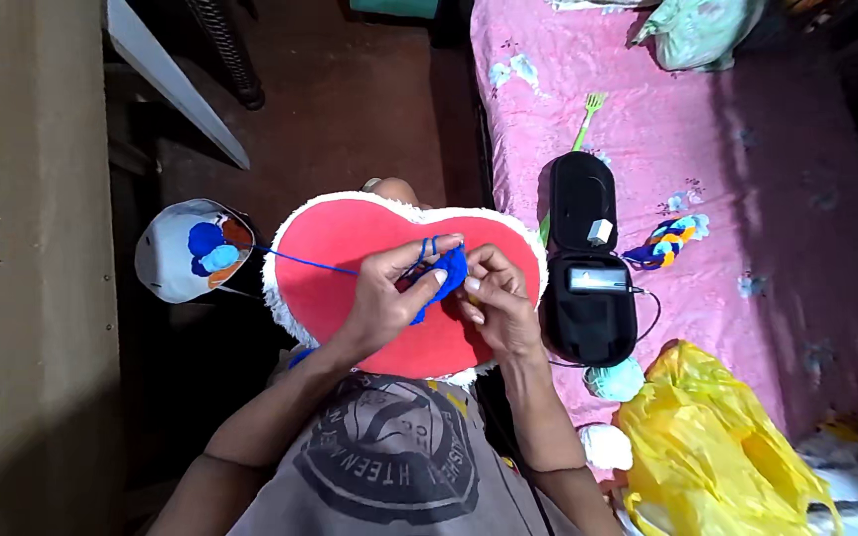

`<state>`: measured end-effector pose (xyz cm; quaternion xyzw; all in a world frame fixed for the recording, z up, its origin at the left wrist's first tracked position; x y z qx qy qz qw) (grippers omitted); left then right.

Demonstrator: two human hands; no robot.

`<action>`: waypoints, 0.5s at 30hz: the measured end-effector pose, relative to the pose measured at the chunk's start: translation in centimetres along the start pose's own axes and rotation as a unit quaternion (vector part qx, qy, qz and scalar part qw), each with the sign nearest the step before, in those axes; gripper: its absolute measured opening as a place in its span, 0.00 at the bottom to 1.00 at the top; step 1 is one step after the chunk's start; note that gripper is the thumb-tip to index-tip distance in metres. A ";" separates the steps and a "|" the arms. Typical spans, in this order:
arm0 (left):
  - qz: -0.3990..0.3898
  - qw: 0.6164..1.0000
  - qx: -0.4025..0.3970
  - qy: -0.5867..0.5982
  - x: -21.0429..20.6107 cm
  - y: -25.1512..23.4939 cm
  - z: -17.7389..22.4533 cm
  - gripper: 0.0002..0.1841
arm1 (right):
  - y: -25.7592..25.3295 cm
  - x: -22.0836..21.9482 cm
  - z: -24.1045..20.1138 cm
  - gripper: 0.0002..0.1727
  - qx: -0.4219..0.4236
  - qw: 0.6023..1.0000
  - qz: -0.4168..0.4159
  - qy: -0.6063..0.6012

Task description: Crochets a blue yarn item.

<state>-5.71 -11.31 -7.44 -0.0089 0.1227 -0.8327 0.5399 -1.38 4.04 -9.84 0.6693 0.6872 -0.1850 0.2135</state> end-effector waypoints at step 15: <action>0.214 0.913 -0.247 -0.243 13.4 6.5 9.1 0.11 | -2.1 -0.2 0.3 0.09 -0.024 0.988 0.137 0.068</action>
Point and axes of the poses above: each hand's wrist, its own y-axis away from the middle knuckle, its own x-axis out of the back of the hand, z = x × y, the point moved 5 cm from there along -y, towards the middle knuckle, and after that the axes turned 1 degree about x, right-handed, at the moved point
